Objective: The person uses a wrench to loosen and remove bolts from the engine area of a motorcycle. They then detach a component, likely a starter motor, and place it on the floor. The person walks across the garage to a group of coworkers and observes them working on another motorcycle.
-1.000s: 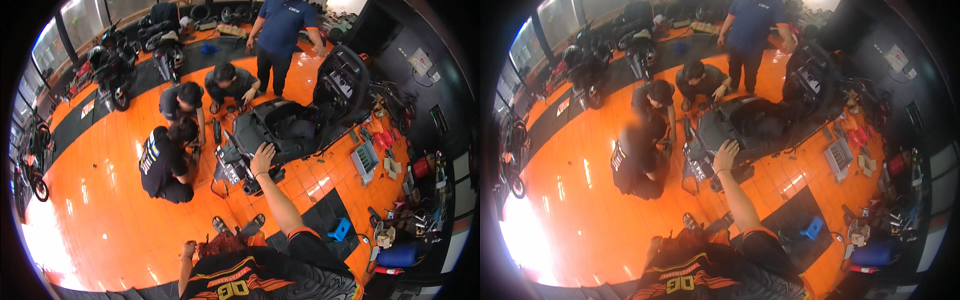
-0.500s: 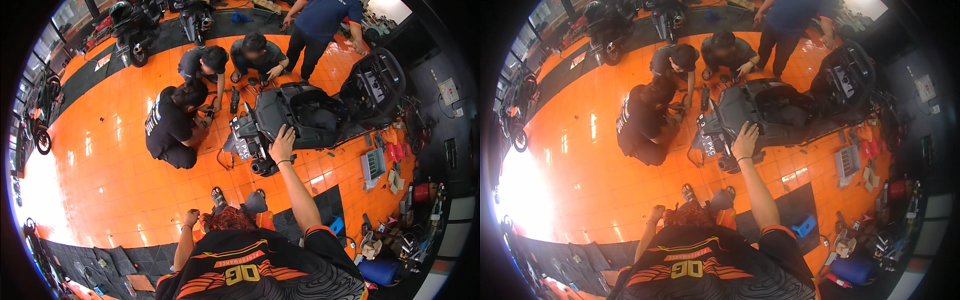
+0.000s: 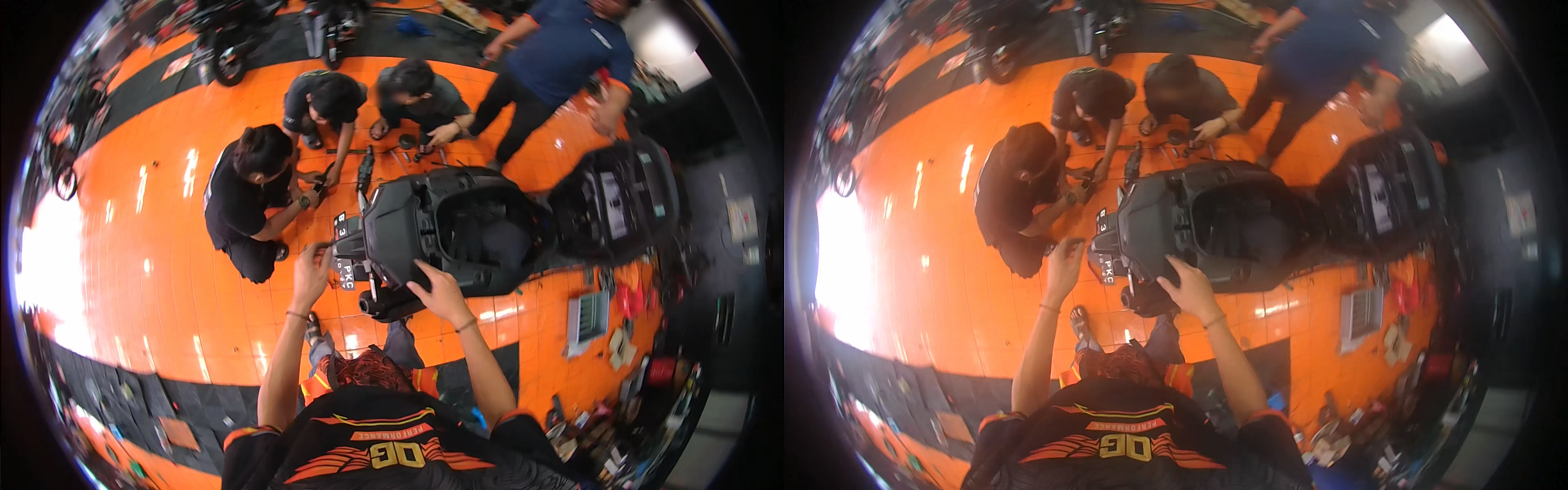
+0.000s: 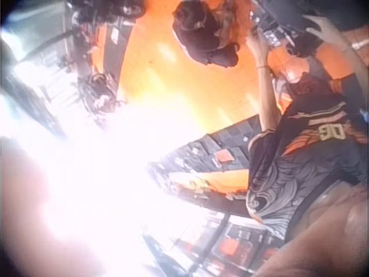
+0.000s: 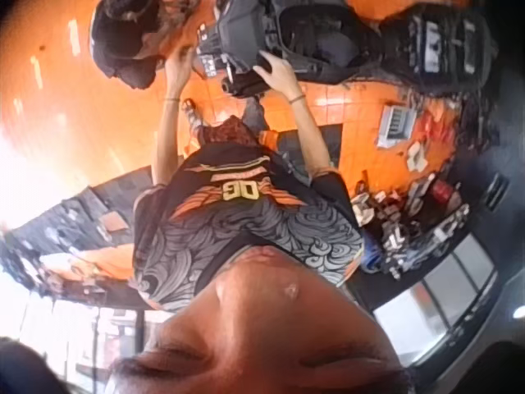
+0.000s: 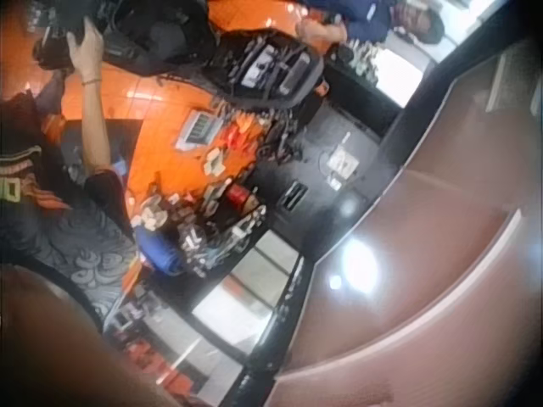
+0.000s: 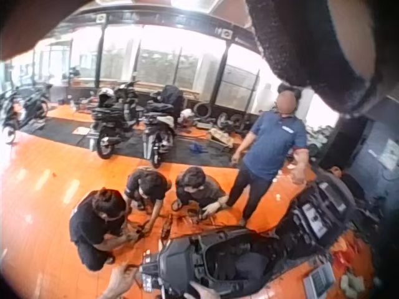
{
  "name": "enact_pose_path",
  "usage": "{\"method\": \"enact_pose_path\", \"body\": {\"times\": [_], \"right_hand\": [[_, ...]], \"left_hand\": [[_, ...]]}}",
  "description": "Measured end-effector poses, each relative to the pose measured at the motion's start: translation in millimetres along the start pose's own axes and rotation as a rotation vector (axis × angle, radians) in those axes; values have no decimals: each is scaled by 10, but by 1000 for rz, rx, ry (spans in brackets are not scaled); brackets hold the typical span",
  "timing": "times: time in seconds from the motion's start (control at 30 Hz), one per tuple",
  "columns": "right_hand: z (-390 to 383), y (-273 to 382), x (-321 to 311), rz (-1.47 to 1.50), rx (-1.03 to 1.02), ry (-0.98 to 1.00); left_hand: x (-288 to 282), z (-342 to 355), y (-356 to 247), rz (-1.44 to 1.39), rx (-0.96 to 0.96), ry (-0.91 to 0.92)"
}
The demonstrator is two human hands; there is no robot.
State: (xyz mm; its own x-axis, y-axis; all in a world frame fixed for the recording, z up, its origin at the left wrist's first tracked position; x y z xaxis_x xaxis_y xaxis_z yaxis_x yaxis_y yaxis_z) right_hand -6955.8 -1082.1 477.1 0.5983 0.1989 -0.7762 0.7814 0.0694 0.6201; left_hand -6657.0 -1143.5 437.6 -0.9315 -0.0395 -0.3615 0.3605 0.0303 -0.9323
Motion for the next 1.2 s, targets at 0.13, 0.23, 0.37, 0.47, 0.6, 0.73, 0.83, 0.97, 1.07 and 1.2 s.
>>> {"method": "enact_pose_path", "body": {"times": [0.13,0.23,0.37,0.47,0.6,0.73,0.83,0.97,1.07,1.2], "right_hand": [[-4,-834,-400,281,180,-208],[65,-1377,-400,46,-3,-281],[280,-1487,-293,27,-125,-184],[362,-1480,-92,-66,-125,-170],[382,-1617,-96,6,-53,-258],[428,-1613,-121,-11,14,-197],[434,-1581,-120,-19,46,-135],[408,-1583,-96,-12,27,-105],[390,-1634,-91,-54,64,-122],[338,-1680,-92,-41,73,-88]], "left_hand": [[902,540,-995,-138,171,-54],[1657,1134,-1258,-135,285,119],[2667,1934,-1026,40,310,238],[3127,2470,-719,140,284,310],[3472,2902,-389,343,188,403],[3532,2913,-481,637,50,528],[3646,2817,-522,661,93,562],[3721,2642,-575,713,57,511],[3911,2595,-707,715,57,626],[3873,2555,-780,710,46,699]]}}
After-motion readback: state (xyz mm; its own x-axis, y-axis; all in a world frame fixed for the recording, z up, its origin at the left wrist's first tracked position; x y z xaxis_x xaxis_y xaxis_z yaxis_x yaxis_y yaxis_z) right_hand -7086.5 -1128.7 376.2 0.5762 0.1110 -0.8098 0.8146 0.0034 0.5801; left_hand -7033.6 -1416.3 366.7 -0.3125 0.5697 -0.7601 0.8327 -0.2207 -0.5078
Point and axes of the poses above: each hand's wrist, its own z-axis towards the middle knuckle, its own x-axis out of the palm, y = z × x, the point moved 4 cm from there along z, towards the middle knuckle, and after that the axes turned 4 degrees about -z, right-handed, at the moved point
